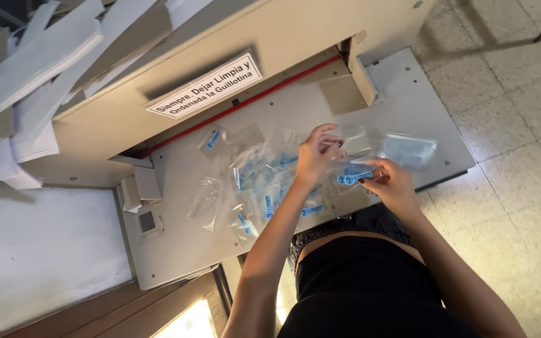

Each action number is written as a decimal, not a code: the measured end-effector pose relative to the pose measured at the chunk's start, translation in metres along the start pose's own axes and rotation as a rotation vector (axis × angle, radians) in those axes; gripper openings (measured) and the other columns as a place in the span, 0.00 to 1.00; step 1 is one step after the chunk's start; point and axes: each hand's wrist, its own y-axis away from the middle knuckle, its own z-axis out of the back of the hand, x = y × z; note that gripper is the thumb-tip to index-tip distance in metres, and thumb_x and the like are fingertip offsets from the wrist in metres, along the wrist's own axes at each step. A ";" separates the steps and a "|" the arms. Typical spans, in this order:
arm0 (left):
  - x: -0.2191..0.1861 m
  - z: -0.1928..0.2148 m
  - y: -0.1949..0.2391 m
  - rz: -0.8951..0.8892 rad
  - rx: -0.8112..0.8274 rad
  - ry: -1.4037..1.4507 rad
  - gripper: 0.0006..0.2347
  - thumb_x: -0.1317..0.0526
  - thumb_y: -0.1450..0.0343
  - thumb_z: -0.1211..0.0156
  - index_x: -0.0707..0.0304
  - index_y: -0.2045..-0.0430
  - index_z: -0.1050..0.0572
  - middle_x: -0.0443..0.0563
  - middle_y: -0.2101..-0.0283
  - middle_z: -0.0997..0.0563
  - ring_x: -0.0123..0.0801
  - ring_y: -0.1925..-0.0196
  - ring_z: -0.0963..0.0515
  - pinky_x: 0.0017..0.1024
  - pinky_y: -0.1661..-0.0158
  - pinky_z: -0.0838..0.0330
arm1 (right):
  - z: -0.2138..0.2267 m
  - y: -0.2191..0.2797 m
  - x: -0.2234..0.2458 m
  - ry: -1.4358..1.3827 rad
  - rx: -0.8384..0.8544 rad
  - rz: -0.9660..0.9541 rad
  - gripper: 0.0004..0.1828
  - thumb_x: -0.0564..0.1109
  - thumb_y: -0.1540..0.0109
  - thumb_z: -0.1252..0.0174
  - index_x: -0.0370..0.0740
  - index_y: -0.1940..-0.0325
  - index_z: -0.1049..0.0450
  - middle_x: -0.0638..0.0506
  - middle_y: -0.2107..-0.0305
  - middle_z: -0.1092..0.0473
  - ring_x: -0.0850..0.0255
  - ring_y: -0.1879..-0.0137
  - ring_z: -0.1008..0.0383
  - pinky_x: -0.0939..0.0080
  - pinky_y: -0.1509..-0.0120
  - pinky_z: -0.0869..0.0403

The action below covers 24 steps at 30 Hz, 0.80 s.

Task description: The person places small white folded items into clear plastic bags with blue labels on a paper cutter table. They seal each bag and set it aside, repeating the process for multiple items.

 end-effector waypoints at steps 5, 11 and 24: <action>0.068 -0.031 -0.037 -0.005 0.088 -0.330 0.18 0.66 0.31 0.35 0.52 0.47 0.26 0.49 0.60 0.14 0.36 0.57 0.14 0.31 0.57 0.18 | 0.004 0.001 -0.030 0.133 -0.047 -0.050 0.24 0.37 0.42 0.33 0.35 0.43 0.29 0.37 0.66 0.23 0.52 0.70 0.21 0.59 0.68 0.27; 0.074 -0.047 -0.056 -0.082 0.158 -0.497 0.19 0.65 0.32 0.35 0.51 0.47 0.26 0.52 0.57 0.15 0.42 0.51 0.16 0.36 0.52 0.18 | -0.001 -0.002 -0.040 0.435 -0.103 -0.020 0.23 0.47 0.41 0.33 0.41 0.46 0.32 0.44 0.67 0.21 0.49 0.66 0.19 0.52 0.64 0.25; 0.009 0.113 0.063 -0.219 -0.343 -0.519 0.08 0.65 0.26 0.40 0.62 0.55 0.21 0.54 0.57 0.17 0.42 0.52 0.17 0.36 0.51 0.22 | 0.020 -0.015 -0.061 0.801 -0.251 0.109 0.14 0.57 0.36 0.36 0.51 0.54 0.28 0.58 0.68 0.24 0.50 0.60 0.20 0.51 0.56 0.25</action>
